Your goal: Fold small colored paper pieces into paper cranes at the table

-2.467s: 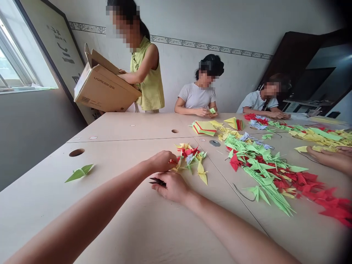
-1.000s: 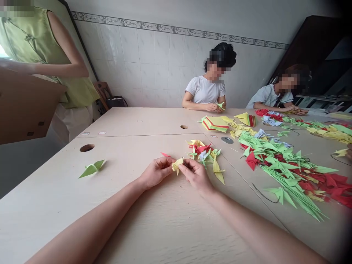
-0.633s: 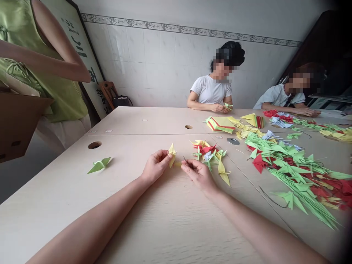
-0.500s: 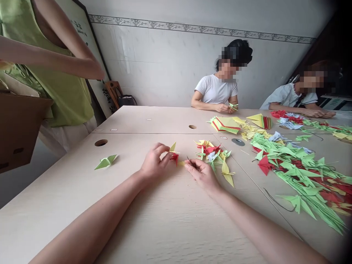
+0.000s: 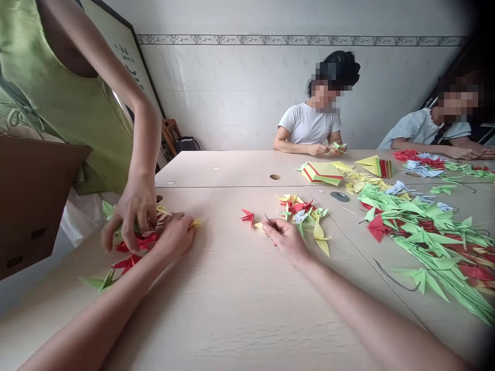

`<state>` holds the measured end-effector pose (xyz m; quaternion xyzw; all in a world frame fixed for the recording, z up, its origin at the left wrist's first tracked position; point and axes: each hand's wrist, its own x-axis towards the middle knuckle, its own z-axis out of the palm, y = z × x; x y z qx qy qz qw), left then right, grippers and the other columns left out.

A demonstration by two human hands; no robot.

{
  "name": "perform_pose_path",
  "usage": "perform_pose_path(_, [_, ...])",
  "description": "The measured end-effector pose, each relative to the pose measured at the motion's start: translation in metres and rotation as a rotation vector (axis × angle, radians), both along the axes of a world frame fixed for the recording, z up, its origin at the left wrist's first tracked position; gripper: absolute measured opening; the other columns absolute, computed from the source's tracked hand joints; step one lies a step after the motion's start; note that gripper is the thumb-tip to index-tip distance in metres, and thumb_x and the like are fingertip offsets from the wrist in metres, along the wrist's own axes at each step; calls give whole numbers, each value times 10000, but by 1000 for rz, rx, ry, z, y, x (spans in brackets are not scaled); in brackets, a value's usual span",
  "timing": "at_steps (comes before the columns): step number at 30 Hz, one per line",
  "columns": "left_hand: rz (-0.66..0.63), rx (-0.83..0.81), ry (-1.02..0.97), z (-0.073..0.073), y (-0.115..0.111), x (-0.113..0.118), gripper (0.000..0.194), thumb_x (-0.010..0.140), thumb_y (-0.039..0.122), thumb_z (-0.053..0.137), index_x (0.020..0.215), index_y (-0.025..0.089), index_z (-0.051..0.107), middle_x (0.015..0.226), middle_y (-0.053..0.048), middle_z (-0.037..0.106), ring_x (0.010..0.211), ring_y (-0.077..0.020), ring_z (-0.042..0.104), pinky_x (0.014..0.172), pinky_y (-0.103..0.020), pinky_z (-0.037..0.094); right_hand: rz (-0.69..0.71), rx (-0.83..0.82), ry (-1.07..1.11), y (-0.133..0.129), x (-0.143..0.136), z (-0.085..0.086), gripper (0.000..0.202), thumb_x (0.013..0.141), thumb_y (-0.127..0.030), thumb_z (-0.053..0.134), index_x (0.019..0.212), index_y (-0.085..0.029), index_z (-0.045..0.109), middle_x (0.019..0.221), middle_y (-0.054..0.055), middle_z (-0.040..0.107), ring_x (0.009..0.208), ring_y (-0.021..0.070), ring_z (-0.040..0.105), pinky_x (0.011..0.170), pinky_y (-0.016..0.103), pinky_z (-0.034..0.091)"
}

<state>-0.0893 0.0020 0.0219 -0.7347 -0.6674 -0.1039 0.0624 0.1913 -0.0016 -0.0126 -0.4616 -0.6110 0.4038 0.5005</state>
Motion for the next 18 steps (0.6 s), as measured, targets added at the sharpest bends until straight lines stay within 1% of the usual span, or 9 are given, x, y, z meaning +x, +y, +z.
perform_pose_path(2, [-85,6,-67,-6,-2,17,227,810,255,410,851,159,611,1000,-130,581,987,-273,501,885,-405,372,7,8,14,0,1,-2,287,763,-454,560,786,-173,615,586,-16,475,485,96,367,435,231,315])
perform_pose_path(3, [-107,1,-91,-8,-3,25,230,817,252,399,873,160,603,1019,-128,579,983,-268,509,869,-404,386,10,10,20,0,1,-3,285,766,-453,557,791,-176,617,588,-13,483,485,98,371,435,234,319])
perform_pose_path(6, [-189,-5,-158,-14,-6,52,227,821,236,400,913,151,589,1102,-151,552,1036,-283,493,850,-422,399,16,8,21,1,2,-4,290,758,-454,565,795,-171,620,594,-14,487,481,94,374,430,230,328])
perform_pose_path(10, [-313,-13,-183,-19,-8,86,233,824,222,406,971,199,585,1142,-113,542,1045,-278,490,831,-434,409,-4,-14,50,1,1,-4,314,745,-466,574,800,-160,615,596,-9,489,468,90,375,404,219,320])
perform_pose_path(13, [-405,9,-226,-22,-3,112,283,812,197,429,1062,225,560,1150,-106,539,1060,-279,481,820,-448,413,-47,-15,74,3,1,-5,311,746,-468,576,811,-166,608,589,-10,493,451,87,375,386,211,299])
perform_pose_path(16, [-510,49,-301,-27,7,134,260,812,188,441,1036,214,570,1157,-114,536,1075,-281,474,832,-460,412,-90,2,96,5,2,-8,307,745,-474,579,804,-173,597,572,-25,481,440,80,376,378,198,281])
perform_pose_path(18, [-548,65,-322,-30,13,143,260,817,179,434,1041,205,562,1181,-119,517,1078,-270,472,861,-455,405,-111,21,102,6,3,-9,314,746,-480,576,789,-169,590,569,-27,475,445,81,384,383,197,284])
